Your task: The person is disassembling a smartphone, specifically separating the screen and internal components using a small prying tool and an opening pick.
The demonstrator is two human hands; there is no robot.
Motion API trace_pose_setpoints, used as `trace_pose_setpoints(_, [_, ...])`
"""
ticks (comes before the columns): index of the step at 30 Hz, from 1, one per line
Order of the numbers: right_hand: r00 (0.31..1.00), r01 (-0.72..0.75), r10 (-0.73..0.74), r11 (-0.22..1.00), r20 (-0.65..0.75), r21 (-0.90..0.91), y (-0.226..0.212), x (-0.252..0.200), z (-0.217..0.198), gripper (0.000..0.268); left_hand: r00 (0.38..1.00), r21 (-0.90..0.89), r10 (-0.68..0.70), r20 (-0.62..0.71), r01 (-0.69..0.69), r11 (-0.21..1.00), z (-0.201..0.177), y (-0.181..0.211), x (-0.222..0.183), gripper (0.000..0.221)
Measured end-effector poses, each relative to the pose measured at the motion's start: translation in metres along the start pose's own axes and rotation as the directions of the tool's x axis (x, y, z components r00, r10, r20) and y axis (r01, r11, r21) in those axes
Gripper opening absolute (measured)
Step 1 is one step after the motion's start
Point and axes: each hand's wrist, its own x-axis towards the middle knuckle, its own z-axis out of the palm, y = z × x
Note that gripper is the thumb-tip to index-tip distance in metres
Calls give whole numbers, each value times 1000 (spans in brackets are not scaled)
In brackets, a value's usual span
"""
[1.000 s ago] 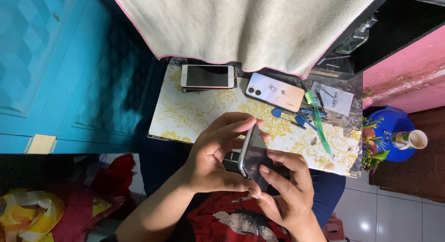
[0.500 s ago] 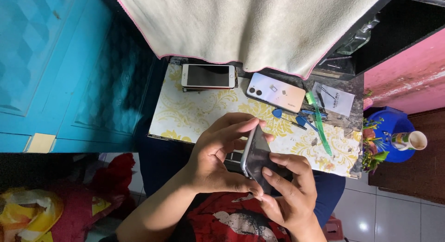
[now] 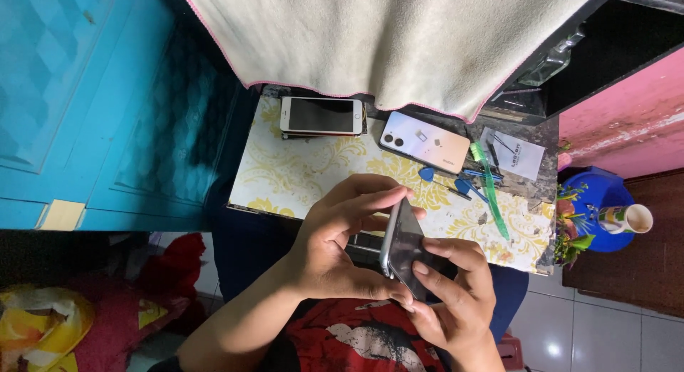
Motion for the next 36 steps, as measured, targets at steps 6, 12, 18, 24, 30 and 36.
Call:
trace_pose_setpoints(6, [1000,27,-27,1000,5,3,7,-3,-5,35,1000,17,0,7,0,1000,2,2,2,77])
trace_pose_setpoints(12, [989,-41,32,997,144,58,-10,28,-12,42,999,79,-28,42,25,997,-1,2,4,75])
trace_pose_setpoints(18, [959,-100,59,986,276,137,-17,52,-21,42,998,136,-41,49,34,990,-3,-1,4,71])
trace_pose_setpoints(24, [963,-124,105,990,247,62,-21,58,-26,41,993,-23,-106,43,107,994,-3,-7,-3,73])
trace_pose_setpoints(30, [954,-191,176,981,244,37,-28,55,-27,41,989,-192,-142,44,148,970,-1,-16,-4,73])
trace_pose_setpoints(36, [923,-292,276,956,268,22,-42,60,-34,44,993,-201,-116,32,120,972,0,-21,-2,73])
